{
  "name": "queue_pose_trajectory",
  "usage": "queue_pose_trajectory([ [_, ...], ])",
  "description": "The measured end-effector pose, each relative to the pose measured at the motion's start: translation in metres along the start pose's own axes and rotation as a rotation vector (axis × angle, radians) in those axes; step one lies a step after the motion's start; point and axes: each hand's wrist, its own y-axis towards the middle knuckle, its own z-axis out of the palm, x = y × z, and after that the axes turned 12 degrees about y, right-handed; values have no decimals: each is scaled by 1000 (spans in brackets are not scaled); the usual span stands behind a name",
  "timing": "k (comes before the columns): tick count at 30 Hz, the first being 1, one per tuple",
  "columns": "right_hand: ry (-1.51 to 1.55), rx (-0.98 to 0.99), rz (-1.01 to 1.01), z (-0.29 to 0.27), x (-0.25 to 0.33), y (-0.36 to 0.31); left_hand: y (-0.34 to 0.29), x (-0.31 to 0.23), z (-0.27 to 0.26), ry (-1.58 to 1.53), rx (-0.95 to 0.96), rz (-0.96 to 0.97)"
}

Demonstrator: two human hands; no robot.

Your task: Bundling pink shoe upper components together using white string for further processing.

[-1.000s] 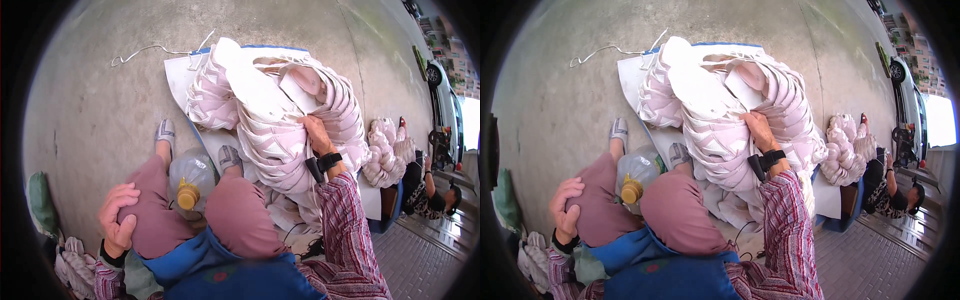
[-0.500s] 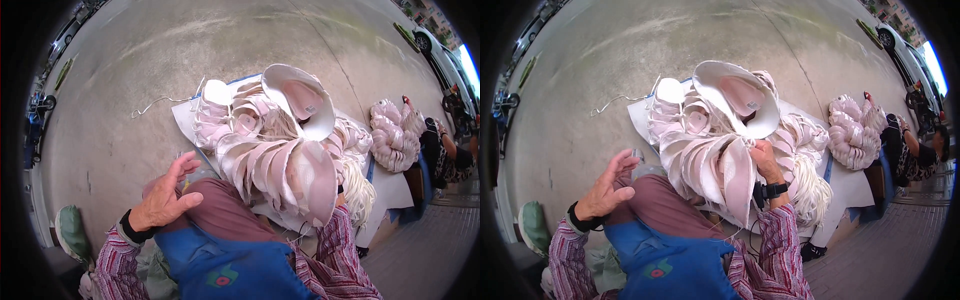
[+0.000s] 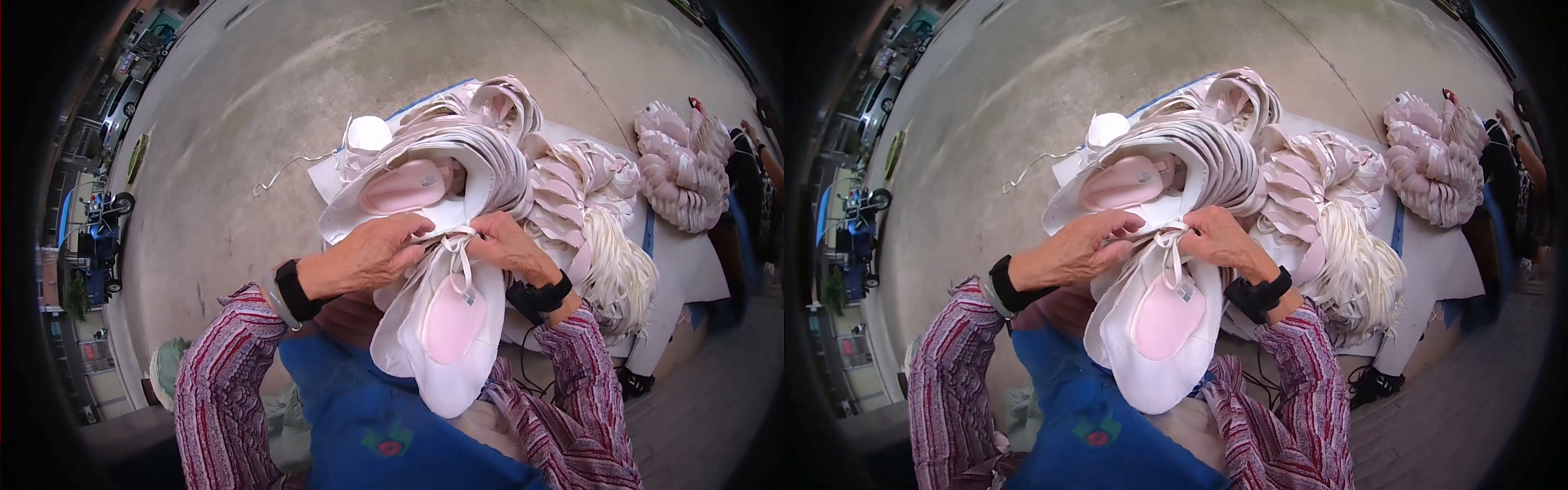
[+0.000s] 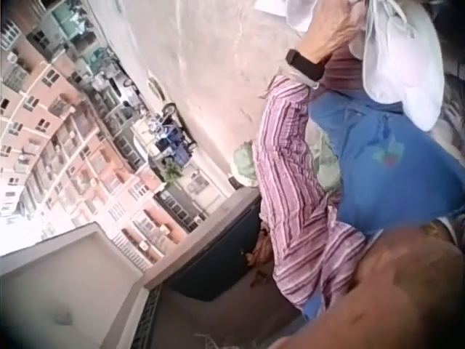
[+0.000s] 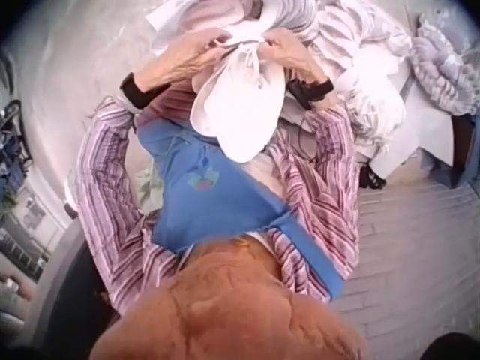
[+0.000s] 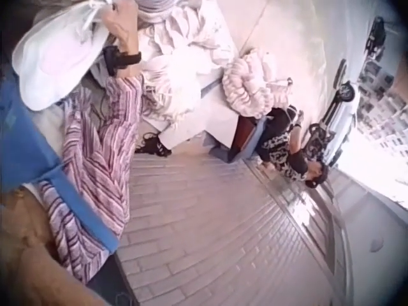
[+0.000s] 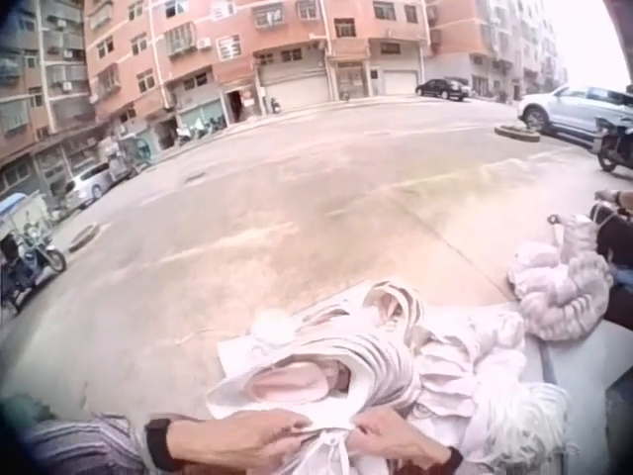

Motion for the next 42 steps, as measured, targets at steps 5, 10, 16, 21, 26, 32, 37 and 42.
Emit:
queue_pose_trajectory([
  [5,38,-242,-52,3,-37,36,31,26,16,244,125,0],
  [10,-47,-171,-10,6,-29,55,33,53,12,93,83,-135],
  [16,-196,-178,-43,10,-39,31,44,52,24,-154,213,-317],
  [21,32,-242,-52,4,-42,-11,47,25,27,-215,255,-213],
  [26,-15,-275,26,1,-39,-35,74,24,34,-191,315,-201],
  [32,7,-387,18,6,-46,-45,91,30,42,-36,354,-21],
  [37,4,-361,21,-5,-44,-24,105,34,29,17,344,27],
  [42,-28,-391,34,-4,-42,-16,113,45,25,134,499,-57],
])
